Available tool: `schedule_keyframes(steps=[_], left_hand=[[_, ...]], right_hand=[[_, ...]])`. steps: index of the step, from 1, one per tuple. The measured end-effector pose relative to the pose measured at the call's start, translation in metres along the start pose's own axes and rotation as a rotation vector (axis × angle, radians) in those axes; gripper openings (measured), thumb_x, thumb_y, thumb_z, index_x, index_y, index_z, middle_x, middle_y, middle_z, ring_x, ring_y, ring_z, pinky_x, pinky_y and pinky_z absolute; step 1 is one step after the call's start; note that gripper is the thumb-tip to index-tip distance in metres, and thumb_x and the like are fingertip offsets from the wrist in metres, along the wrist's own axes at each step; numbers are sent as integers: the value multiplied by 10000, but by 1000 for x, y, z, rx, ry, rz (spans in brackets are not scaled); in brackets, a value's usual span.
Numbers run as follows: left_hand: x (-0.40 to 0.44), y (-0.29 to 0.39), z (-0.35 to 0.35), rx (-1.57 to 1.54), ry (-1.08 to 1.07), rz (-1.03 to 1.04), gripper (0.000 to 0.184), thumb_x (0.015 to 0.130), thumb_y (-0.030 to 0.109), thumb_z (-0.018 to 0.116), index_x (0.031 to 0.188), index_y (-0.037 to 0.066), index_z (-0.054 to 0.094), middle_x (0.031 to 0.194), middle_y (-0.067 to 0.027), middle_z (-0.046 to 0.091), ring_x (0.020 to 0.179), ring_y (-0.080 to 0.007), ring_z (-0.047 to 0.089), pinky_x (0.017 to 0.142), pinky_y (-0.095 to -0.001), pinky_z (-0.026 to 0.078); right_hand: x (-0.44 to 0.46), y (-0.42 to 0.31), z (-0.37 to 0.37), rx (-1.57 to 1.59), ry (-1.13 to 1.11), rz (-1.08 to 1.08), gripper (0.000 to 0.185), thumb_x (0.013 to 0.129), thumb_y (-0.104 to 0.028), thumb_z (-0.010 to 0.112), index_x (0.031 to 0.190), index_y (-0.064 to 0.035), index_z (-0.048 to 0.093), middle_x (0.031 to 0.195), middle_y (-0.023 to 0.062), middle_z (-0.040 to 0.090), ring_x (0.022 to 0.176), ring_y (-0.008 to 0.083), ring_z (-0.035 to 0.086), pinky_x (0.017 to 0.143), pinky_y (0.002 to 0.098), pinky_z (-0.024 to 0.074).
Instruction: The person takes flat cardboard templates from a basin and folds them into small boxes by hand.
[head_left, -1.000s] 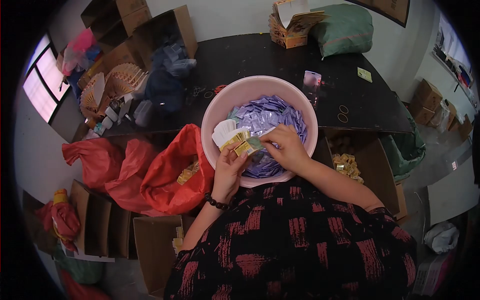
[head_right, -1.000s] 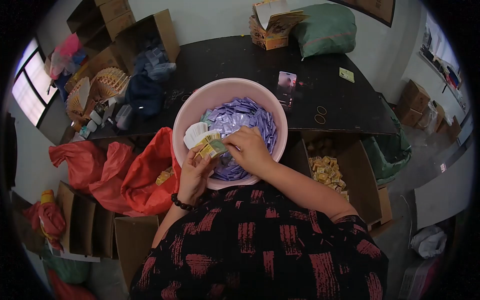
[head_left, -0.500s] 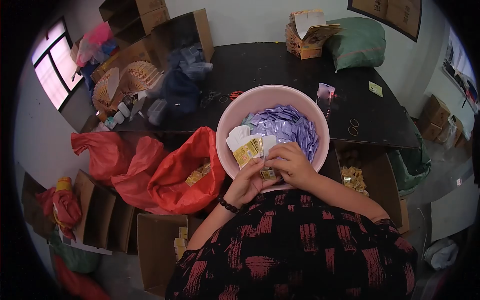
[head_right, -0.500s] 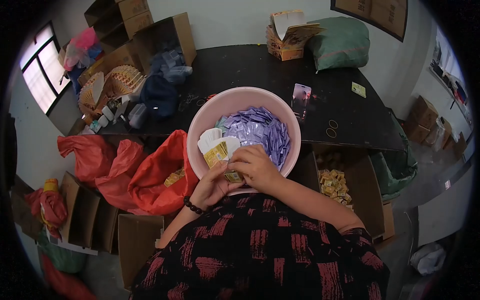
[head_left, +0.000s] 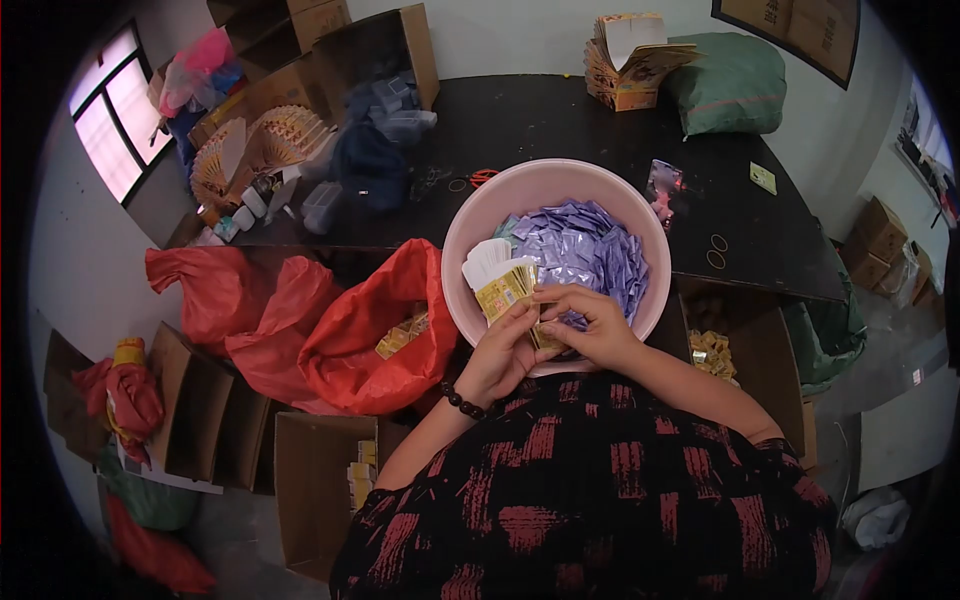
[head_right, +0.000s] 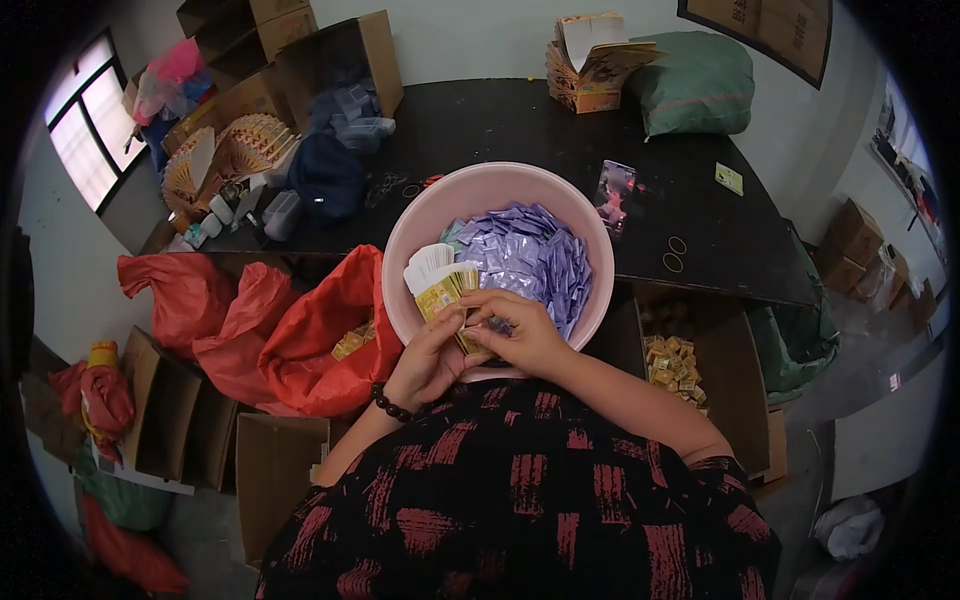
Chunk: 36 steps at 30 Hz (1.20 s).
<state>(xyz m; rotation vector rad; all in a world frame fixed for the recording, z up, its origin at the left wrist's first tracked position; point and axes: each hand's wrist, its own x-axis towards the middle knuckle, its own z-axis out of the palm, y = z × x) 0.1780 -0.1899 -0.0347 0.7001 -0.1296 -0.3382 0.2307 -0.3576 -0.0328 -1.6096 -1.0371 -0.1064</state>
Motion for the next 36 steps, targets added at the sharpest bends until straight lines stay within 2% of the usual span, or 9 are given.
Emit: schedule_keyframes(steps=[7,16,19,21,27,30,32,35,36], left_hand=[[-1,-6,-16,115,-8,61,457,967,307,444,1346,72,345,1263,-72,478,1127,-182,532,929,-365,499],[0,-10,-14,184,49,130,421,948,290,485,1307,80,415,1217,-62,517,1062,-177,571,877,-353,529],[0,-9,-11,204,77,163,399,953,238,494,1306,65,423,1162,-51,541,1010,-153,585,826,-320,548],[-1,-8,-12,234,115,166,402,951,243,501,1303,66,424,1163,-62,539,998,-146,586,815,-314,551],[-10,-2,-12,192,194,83,357,943,229,529,1250,59,458,1118,-74,560,960,-146,601,804,-305,548],[-15,26,-22,230,294,343,340,932,180,550,1239,58,472,1096,-75,575,942,-156,610,780,-284,536],[-17,51,-61,528,568,618,426,901,177,595,1280,45,451,1091,-86,584,952,-180,609,791,-295,515],[-26,70,-135,1507,1100,762,592,842,262,669,1316,13,417,1284,-171,477,1137,-283,503,972,-369,397],[-31,68,-129,1519,1091,767,592,842,262,669,1316,13,417,1284,-171,477,1137,-283,503,972,-369,397]], right_hand=[[0,-5,12,1,202,-51,207,816,-81,662,981,14,583,1046,141,637,1022,236,606,931,337,434],[7,-8,5,450,102,332,228,851,-34,628,1070,27,610,1091,98,630,1000,136,582,920,283,434],[10,-2,1,347,72,230,244,851,-36,620,1091,11,618,1105,106,630,991,154,598,929,304,436],[13,-4,-4,-62,-51,-45,240,841,-58,623,1076,-6,623,1117,121,629,997,204,611,945,345,432],[12,-14,1,-155,-180,-31,223,843,-80,607,1052,-2,608,1150,162,604,1068,259,589,978,395,403],[26,7,10,-190,82,-14,245,834,-130,617,1045,-4,607,1101,169,605,1006,291,590,887,372,453],[40,25,17,-208,133,156,299,805,-142,648,1059,2,589,1052,186,603,972,316,586,841,369,468],[49,62,35,-560,144,128,338,770,-140,677,1058,9,578,1014,189,604,924,319,593,779,356,478],[51,62,39,-500,121,271,340,758,-130,685,1052,2,575,965,182,612,878,311,602,749,353,480]])
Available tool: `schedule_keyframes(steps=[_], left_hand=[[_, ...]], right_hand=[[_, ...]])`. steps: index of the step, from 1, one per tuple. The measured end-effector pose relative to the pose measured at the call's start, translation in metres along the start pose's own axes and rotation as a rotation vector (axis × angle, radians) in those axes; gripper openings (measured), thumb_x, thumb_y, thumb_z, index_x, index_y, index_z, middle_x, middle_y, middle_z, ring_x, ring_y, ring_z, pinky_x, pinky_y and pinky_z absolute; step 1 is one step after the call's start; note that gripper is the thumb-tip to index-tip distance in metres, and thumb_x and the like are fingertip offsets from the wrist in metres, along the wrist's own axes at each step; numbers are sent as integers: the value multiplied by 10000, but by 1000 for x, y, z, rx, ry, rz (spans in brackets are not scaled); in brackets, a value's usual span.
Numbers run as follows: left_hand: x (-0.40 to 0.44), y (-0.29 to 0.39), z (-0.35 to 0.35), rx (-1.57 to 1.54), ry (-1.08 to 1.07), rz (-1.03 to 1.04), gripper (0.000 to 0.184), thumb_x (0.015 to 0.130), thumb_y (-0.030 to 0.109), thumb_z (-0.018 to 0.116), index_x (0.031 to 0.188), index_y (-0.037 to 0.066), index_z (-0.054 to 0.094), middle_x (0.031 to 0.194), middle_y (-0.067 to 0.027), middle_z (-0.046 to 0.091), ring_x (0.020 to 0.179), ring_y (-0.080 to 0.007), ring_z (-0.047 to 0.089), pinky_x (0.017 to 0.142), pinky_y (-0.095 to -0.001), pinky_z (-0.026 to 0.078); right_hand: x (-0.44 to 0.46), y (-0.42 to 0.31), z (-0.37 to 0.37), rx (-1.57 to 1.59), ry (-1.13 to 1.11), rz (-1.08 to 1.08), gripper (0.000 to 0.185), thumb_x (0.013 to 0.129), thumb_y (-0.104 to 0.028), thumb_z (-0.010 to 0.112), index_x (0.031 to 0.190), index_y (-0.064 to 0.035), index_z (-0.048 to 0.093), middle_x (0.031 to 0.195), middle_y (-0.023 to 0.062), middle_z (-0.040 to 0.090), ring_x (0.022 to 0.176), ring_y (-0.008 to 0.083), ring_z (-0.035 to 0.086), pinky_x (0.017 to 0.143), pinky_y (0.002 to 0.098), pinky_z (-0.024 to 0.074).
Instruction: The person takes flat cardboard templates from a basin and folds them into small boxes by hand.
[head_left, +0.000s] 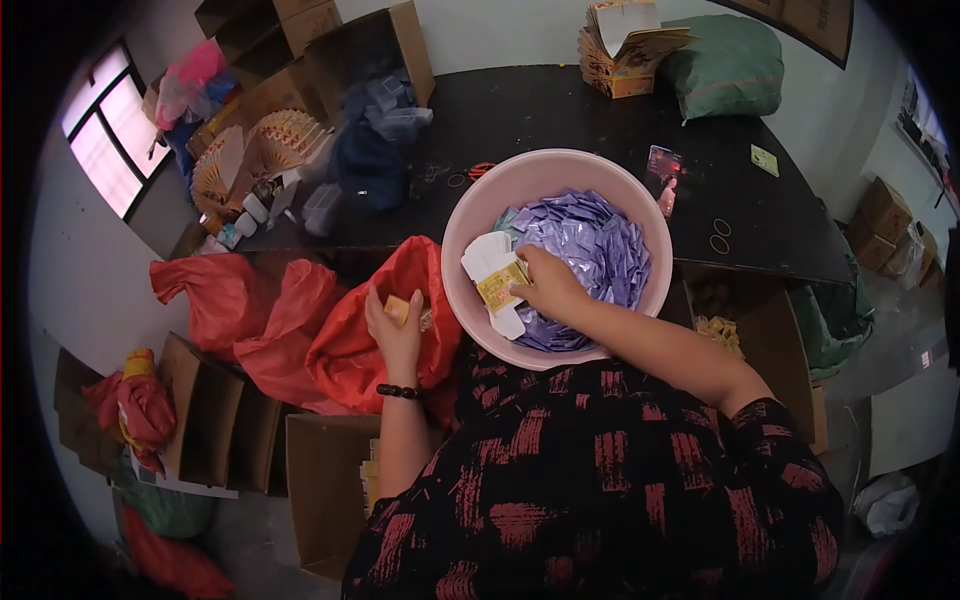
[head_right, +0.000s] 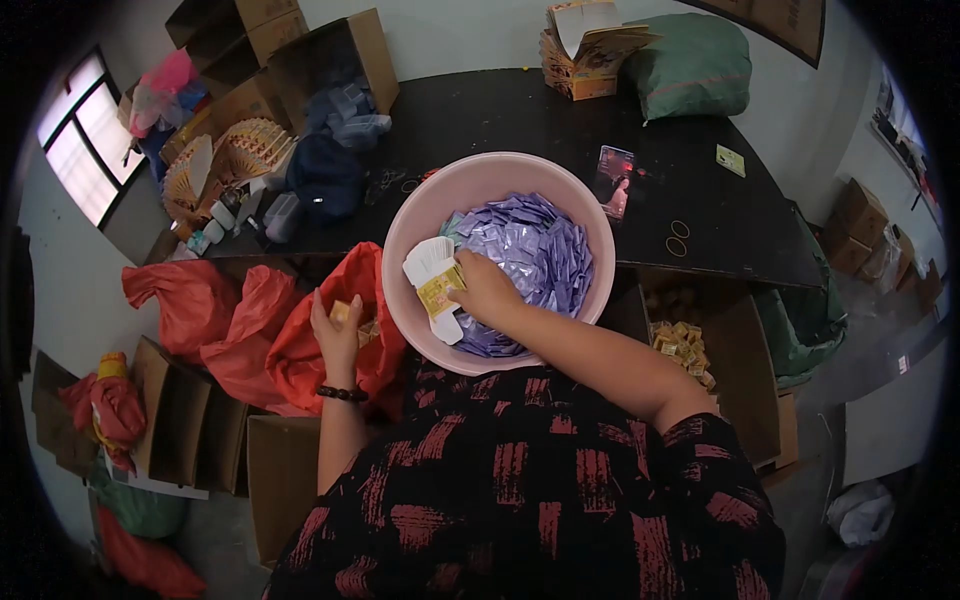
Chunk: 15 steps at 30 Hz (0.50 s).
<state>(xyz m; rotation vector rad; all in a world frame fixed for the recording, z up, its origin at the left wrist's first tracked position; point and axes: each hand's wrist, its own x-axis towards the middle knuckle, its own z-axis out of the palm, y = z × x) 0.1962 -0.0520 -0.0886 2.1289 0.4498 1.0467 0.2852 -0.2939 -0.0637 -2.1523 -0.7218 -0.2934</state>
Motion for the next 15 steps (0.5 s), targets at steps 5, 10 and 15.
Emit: schedule_keyframes(steps=[5,10,15], left_hand=[[-23,53,2,-29,-149,191,475,815,234,677,1213,27,520,1278,-182,476,1203,-330,434,994,-401,348],[-32,77,22,-300,-374,105,309,885,129,592,1156,-19,566,1125,-149,589,1024,-258,577,874,-325,455],[-36,100,22,-781,-517,-268,299,937,95,518,1187,-69,533,1128,-107,593,1005,-167,580,848,-255,468]], right_hand=[[0,5,2,242,-42,225,286,734,-103,696,979,-6,585,821,159,625,742,275,618,659,347,481],[-3,-1,1,466,167,104,114,800,-68,636,871,14,602,752,109,620,640,186,595,612,303,475],[-20,-25,-27,843,-17,136,141,834,-83,650,927,19,618,803,58,646,702,87,593,639,233,484]])
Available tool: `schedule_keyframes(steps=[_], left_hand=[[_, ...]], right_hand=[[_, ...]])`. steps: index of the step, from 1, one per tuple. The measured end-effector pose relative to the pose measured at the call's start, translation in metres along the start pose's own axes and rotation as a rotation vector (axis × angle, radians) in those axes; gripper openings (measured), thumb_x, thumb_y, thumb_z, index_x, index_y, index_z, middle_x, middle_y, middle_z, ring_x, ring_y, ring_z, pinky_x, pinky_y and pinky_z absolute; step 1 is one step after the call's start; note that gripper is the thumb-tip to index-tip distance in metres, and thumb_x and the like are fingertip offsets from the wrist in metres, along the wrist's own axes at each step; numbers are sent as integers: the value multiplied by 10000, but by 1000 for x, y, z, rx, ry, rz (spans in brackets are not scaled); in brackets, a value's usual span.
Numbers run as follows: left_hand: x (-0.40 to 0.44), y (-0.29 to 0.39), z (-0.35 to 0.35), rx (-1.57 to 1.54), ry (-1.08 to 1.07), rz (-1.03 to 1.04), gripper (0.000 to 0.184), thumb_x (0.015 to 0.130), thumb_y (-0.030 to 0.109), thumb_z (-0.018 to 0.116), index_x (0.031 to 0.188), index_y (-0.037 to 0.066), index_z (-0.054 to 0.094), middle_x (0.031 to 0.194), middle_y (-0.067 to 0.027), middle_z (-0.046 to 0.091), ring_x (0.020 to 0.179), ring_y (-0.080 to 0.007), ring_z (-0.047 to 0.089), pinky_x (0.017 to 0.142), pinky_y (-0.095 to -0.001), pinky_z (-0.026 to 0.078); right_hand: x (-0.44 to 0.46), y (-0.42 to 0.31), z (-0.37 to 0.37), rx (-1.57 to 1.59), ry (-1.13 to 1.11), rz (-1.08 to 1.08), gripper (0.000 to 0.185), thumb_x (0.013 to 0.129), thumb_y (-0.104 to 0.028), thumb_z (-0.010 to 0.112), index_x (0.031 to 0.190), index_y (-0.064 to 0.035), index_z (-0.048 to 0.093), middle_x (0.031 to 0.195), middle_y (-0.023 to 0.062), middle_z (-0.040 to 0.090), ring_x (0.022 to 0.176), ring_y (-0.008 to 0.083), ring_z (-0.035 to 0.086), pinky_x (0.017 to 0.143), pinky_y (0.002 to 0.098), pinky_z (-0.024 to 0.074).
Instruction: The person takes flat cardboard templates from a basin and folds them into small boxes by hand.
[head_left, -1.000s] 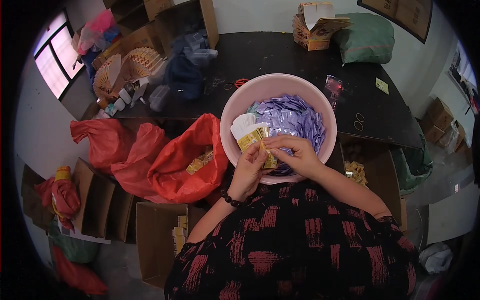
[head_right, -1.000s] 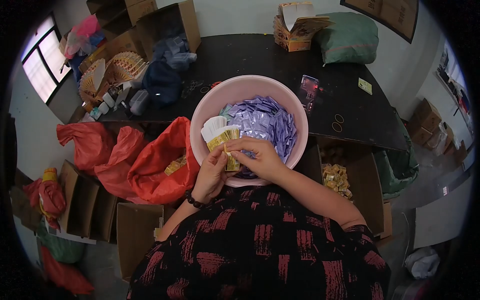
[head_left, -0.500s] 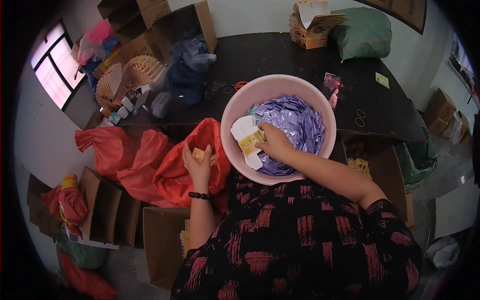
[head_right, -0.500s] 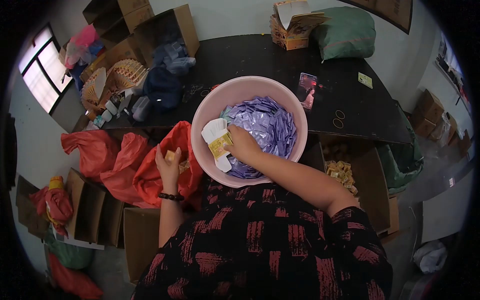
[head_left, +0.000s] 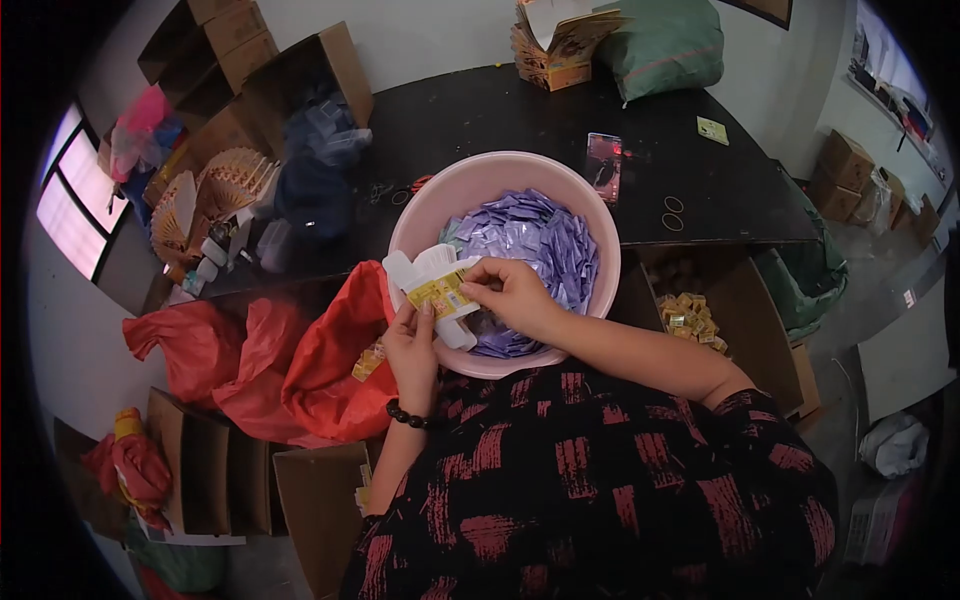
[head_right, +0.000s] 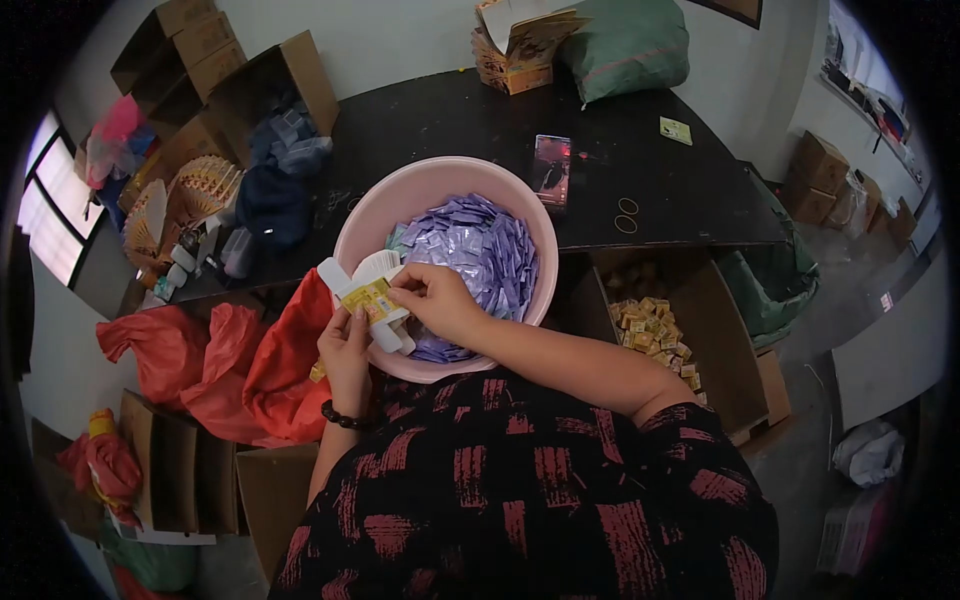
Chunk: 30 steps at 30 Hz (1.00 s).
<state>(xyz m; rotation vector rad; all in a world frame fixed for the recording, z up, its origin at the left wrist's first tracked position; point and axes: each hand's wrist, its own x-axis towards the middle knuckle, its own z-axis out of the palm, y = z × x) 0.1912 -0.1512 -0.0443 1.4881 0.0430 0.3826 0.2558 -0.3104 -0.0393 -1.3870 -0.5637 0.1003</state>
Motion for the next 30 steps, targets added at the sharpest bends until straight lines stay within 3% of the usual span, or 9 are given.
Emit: schedule_keyframes(steps=[2,4,7,11,16,22,26,29,30], left_hand=[[-2,5,4,-137,5,-101,309,950,103,499,1199,-78,521,1142,-98,587,1018,-146,572,862,-244,462],[-3,6,8,-336,-153,-136,328,964,147,486,1232,-43,496,1093,-72,592,983,-143,577,853,-252,469],[-14,27,24,-464,-282,-193,368,978,157,453,1286,-45,433,1150,-90,562,1038,-147,556,886,-266,468],[-15,19,23,-253,-318,-69,387,983,158,442,1306,-52,403,1209,-110,527,1081,-154,532,912,-271,457],[-13,11,19,-13,-210,98,399,968,127,470,1319,-47,398,1221,-114,520,1088,-151,524,934,-278,438],[-17,28,17,21,-251,209,417,895,12,563,1296,-12,452,1204,-115,539,1063,-158,562,879,-263,462],[-14,27,6,-3,-350,169,389,884,8,578,1259,-11,475,1166,-104,559,1034,-151,578,876,-247,463],[-13,23,3,-67,-394,108,359,880,7,583,1226,-18,491,1188,-100,535,1042,-160,573,882,-248,465],[-12,22,4,-13,-378,182,341,877,7,587,1206,-21,500,1202,-98,516,1046,-168,572,881,-252,469]], right_hand=[[-6,-14,-11,39,-115,27,160,848,-74,651,973,17,607,864,29,634,764,76,592,685,215,484],[-9,-17,-18,211,-220,202,224,825,-76,681,1005,20,591,928,50,625,841,101,600,743,233,498],[-11,-19,-21,149,-158,108,317,803,-71,705,1067,20,556,1015,77,600,939,128,590,817,256,501],[-15,-13,-22,104,-161,70,372,796,-57,707,1118,-4,528,1086,87,567,1005,149,576,872,277,487],[-19,-25,-17,-36,-115,-223,396,791,-57,697,1149,-16,534,1144,98,533,1012,190,589,895,303,476],[-19,-27,-22,-24,-257,-225,462,810,-28,664,1244,-59,510,1244,77,477,1148,189,511,969,330,441],[-14,-34,-29,-12,-445,-140,340,815,-32,656,1140,-51,558,1204,66,483,1164,184,486,977,324,429],[-18,-32,-24,-37,-360,-156,250,826,-43,650,1066,-36,580,1190,72,478,1143,172,488,978,312,420],[-17,-27,-23,-35,-362,-157,250,826,-43,650,1066,-36,580,1190,72,478,1143,172,488,978,312,420]])
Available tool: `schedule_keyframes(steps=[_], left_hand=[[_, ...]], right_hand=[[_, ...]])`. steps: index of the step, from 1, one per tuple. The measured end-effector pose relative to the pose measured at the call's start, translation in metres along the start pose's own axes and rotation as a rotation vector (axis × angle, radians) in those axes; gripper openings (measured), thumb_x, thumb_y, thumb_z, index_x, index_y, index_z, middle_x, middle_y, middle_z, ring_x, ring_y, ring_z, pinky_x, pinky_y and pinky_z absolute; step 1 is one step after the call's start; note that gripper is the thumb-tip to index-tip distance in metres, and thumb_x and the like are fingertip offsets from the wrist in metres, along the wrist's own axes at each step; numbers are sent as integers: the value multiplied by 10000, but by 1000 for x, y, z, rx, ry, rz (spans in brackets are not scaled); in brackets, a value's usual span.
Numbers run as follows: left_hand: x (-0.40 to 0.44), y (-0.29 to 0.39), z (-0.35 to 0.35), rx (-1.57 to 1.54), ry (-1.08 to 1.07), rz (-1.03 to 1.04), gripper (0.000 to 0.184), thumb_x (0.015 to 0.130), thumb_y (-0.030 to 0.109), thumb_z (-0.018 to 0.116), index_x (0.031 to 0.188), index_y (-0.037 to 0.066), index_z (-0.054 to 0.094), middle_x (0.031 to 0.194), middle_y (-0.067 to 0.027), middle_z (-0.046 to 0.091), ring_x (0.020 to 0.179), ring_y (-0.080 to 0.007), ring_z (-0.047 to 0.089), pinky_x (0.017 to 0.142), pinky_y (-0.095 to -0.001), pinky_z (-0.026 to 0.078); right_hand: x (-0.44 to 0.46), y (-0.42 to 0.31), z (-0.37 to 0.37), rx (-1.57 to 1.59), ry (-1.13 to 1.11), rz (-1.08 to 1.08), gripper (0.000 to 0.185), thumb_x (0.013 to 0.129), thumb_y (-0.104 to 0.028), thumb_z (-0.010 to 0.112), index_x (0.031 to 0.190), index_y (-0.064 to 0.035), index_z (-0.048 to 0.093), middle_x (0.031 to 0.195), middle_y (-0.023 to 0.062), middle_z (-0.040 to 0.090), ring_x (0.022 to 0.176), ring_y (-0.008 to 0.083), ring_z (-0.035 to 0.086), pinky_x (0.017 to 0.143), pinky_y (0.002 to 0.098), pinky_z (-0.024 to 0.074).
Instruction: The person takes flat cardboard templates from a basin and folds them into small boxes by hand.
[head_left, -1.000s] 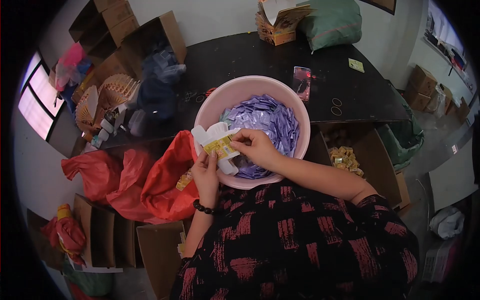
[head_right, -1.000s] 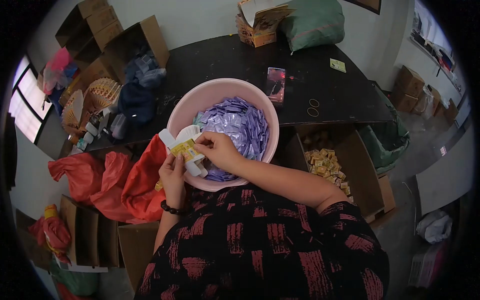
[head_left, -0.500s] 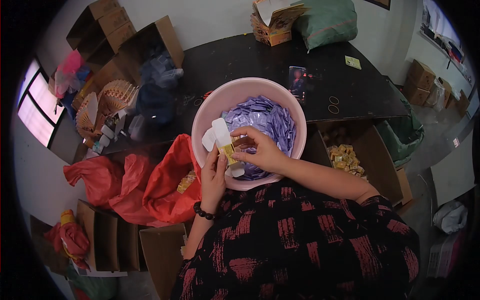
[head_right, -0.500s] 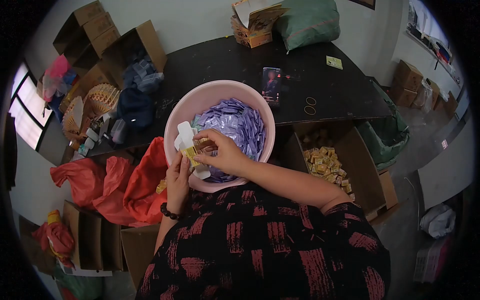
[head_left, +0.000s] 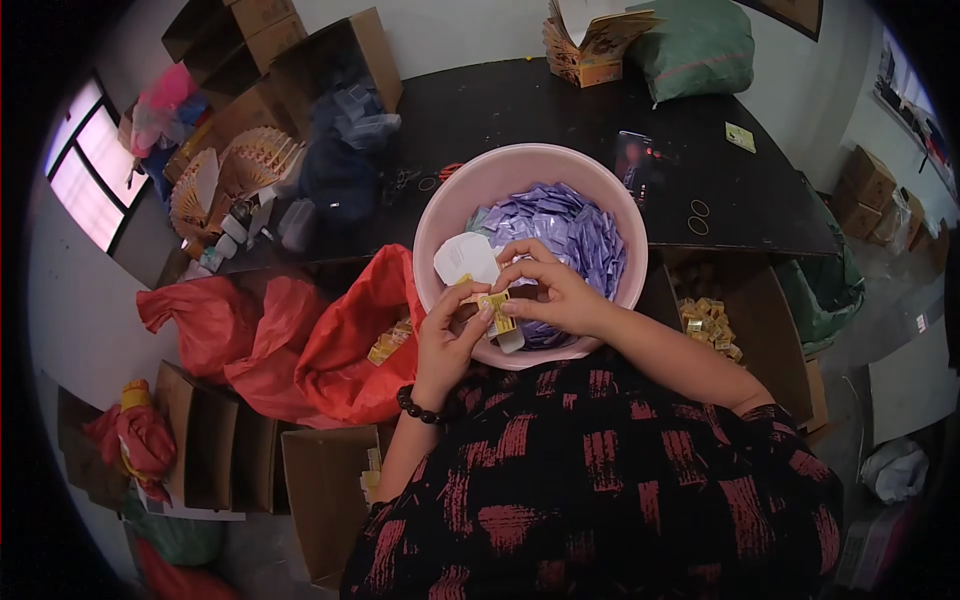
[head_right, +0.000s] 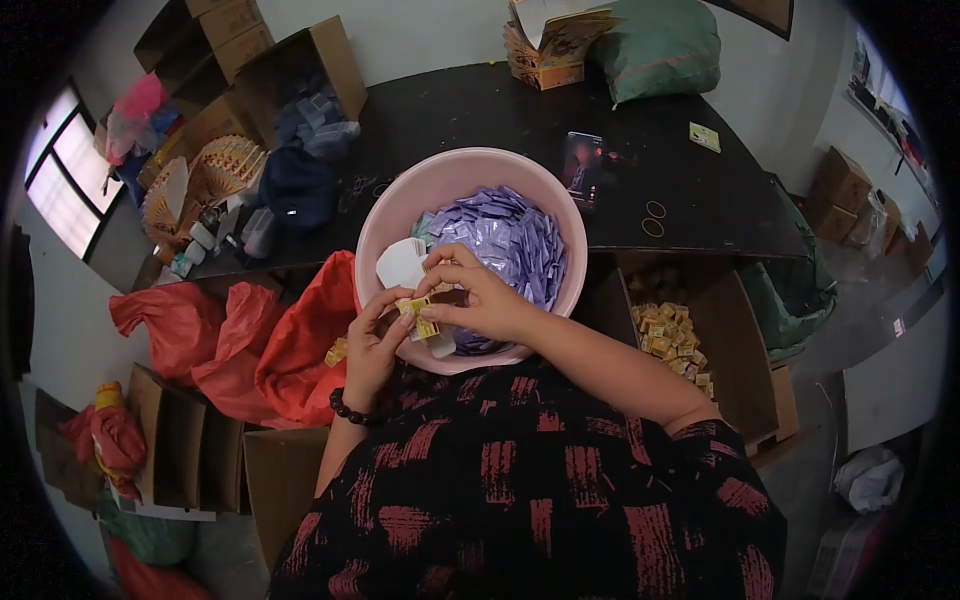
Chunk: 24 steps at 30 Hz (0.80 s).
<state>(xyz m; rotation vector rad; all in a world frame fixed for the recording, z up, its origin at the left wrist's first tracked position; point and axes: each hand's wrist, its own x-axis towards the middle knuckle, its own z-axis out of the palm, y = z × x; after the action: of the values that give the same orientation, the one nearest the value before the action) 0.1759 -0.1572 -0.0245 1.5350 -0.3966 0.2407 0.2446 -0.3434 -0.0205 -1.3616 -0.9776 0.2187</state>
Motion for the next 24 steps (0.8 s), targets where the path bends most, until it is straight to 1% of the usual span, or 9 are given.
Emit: schedule_keyframes(steps=[2,6,9,11,14,18,21,23,24], left_hand=[[0,-2,2,66,10,61,324,875,6,590,1187,-25,508,1216,-97,498,1049,-176,570,879,-255,473],[1,-8,9,-115,94,-29,337,863,-21,589,1163,-9,438,1229,-132,474,1060,-199,569,874,-268,487],[4,-6,11,-162,122,-11,371,858,-38,583,1165,13,382,1225,-162,482,1072,-209,567,885,-280,489],[4,-2,14,-150,110,-4,390,857,-45,578,1171,22,357,1226,-175,484,1083,-214,563,895,-288,487],[2,2,18,-54,79,-13,397,859,-45,573,1183,23,354,1236,-180,488,1121,-225,542,919,-300,475],[0,2,16,-92,45,4,417,863,-40,568,1205,30,340,1253,-180,485,1156,-235,516,945,-313,458],[0,1,12,-129,49,-19,413,870,-34,561,1221,29,352,1264,-175,484,1150,-230,519,948,-312,450],[2,2,10,-149,59,-35,399,875,-31,555,1224,25,370,1271,-169,483,1141,-226,525,950,-310,446],[4,4,10,-128,54,-39,367,878,-29,553,1211,16,404,1263,-158,494,1129,-217,532,948,-308,444]], right_hand=[[1,12,-1,126,83,-5,209,829,-77,666,1021,-52,587,1096,67,517,1037,147,534,913,294,456],[4,8,-2,173,6,43,153,836,-87,667,960,-37,595,1068,57,538,1022,129,532,895,288,459],[3,-1,2,276,157,44,134,839,-82,660,943,-26,598,997,42,580,970,115,545,873,267,443],[5,2,-3,96,147,149,155,814,-106,693,901,-17,600,920,33,611,901,105,563,819,260,459],[7,0,2,22,178,120,142,807,-100,690,900,-23,616,861,27,627,849,105,576,795,258,460],[5,-4,0,138,223,187,126,816,-85,680,915,-28,625,910,28,625,873,90,566,800,251,453],[4,-5,-2,-1,151,148,105,822,-73,663,907,-13,643,898,49,634,888,111,578,802,254,456],[3,-11,0,-192,109,-22,115,826,-60,647,924,2,646,933,77,634,899,147,593,808,261,459],[3,-12,0,-192,109,-19,115,826,-60,647,924,2,646,933,77,634,899,147,593,808,261,459]])
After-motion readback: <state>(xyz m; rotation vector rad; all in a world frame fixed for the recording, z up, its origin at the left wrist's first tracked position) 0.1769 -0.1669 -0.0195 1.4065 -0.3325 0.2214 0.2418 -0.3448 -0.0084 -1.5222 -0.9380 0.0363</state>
